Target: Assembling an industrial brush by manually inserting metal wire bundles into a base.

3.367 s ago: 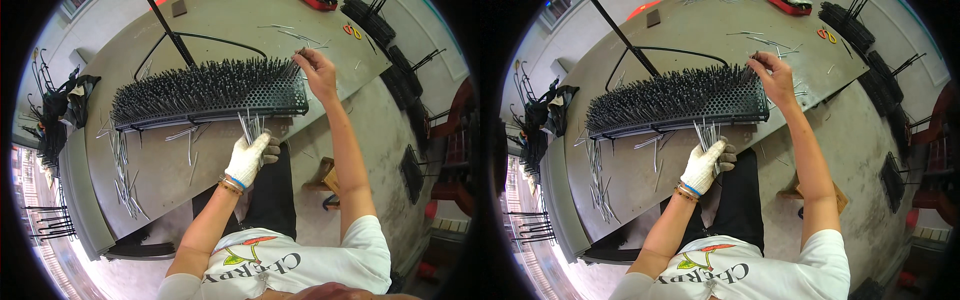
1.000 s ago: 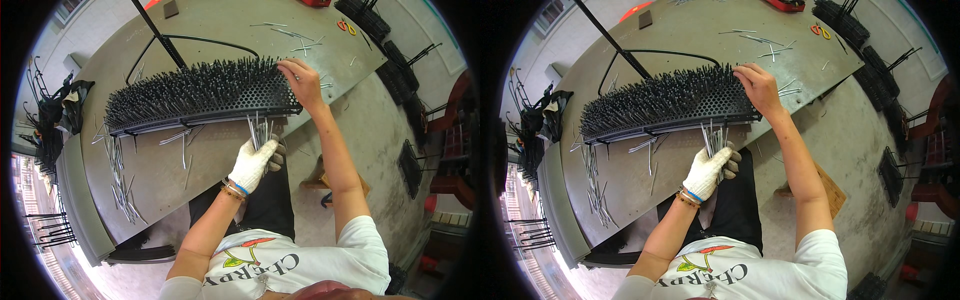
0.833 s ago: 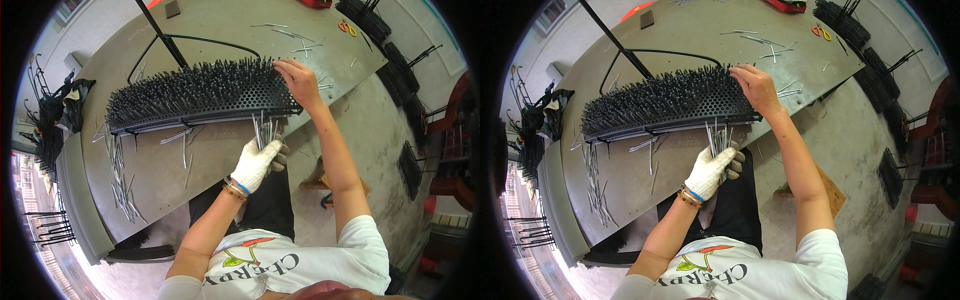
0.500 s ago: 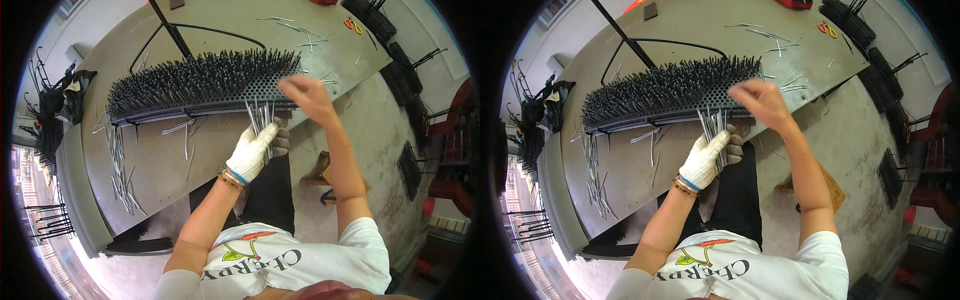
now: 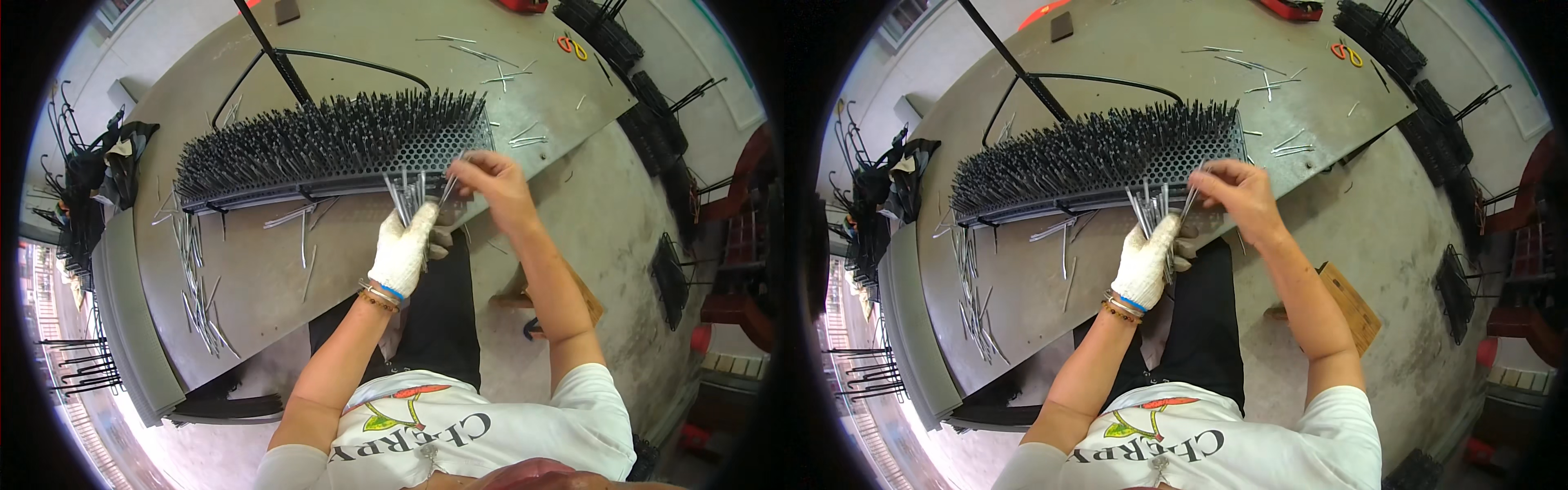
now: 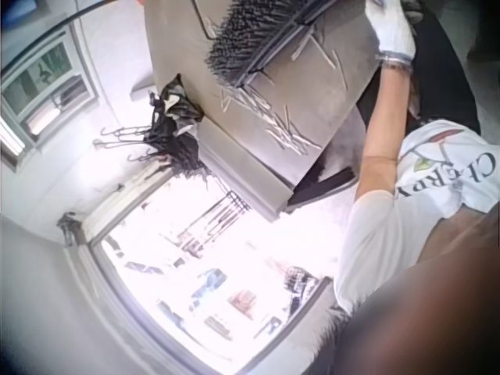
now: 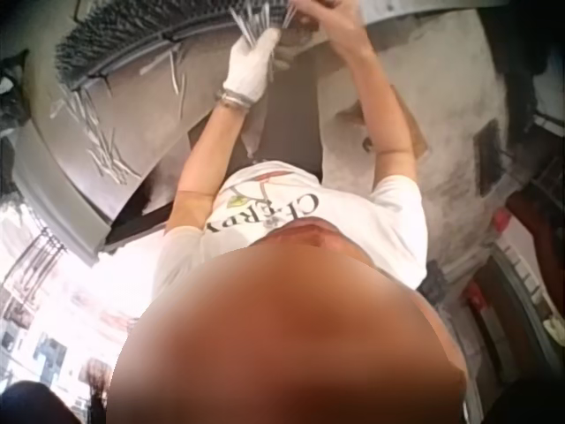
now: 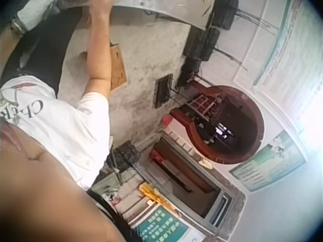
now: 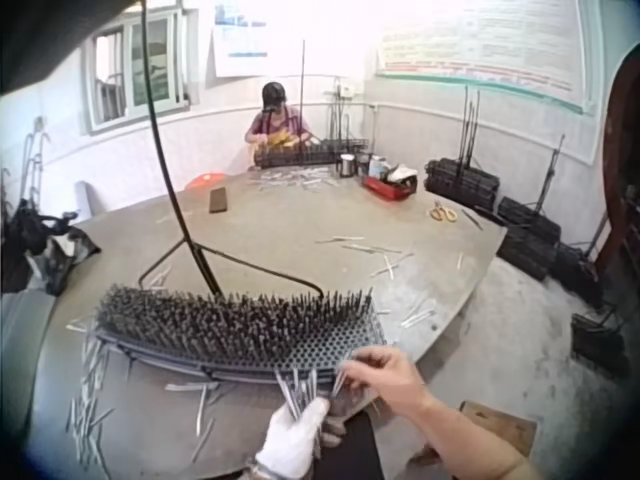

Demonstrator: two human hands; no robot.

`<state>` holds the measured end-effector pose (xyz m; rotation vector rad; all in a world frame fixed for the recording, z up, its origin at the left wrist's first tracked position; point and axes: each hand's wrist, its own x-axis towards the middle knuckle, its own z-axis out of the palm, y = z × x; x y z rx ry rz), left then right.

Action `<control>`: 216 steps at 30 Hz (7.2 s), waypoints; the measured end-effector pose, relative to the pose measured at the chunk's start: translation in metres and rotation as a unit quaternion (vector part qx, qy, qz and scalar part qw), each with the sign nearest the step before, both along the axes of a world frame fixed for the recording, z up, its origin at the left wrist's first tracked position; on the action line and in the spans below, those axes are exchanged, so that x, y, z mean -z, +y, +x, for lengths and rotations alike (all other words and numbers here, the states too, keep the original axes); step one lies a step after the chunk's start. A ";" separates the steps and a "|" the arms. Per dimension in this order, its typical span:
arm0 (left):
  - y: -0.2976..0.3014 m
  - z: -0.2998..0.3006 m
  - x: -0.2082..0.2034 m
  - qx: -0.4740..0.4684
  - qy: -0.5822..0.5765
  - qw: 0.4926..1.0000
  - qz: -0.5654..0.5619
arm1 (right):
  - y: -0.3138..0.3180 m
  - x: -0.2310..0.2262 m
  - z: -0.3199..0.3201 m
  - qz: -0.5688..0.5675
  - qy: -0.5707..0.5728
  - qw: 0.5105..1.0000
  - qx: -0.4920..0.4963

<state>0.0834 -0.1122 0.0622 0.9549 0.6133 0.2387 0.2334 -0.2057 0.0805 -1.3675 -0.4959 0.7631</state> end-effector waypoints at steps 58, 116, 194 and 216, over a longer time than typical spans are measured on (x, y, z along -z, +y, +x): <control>0.039 -0.010 0.082 -0.109 -0.024 0.968 0.225 | 0.053 0.007 0.071 0.040 -0.676 0.731 0.079; 0.007 -0.011 0.015 0.054 -0.050 0.997 -0.035 | 0.046 0.002 0.066 0.017 -0.464 0.858 0.218; 0.022 -0.037 -0.006 0.062 -0.049 0.997 -0.007 | 0.035 -0.024 -0.037 -0.124 -0.168 0.969 -0.130; 0.024 -0.026 0.019 -0.074 -0.014 0.997 0.031 | 0.042 -0.009 -0.019 0.017 -0.107 0.992 -0.059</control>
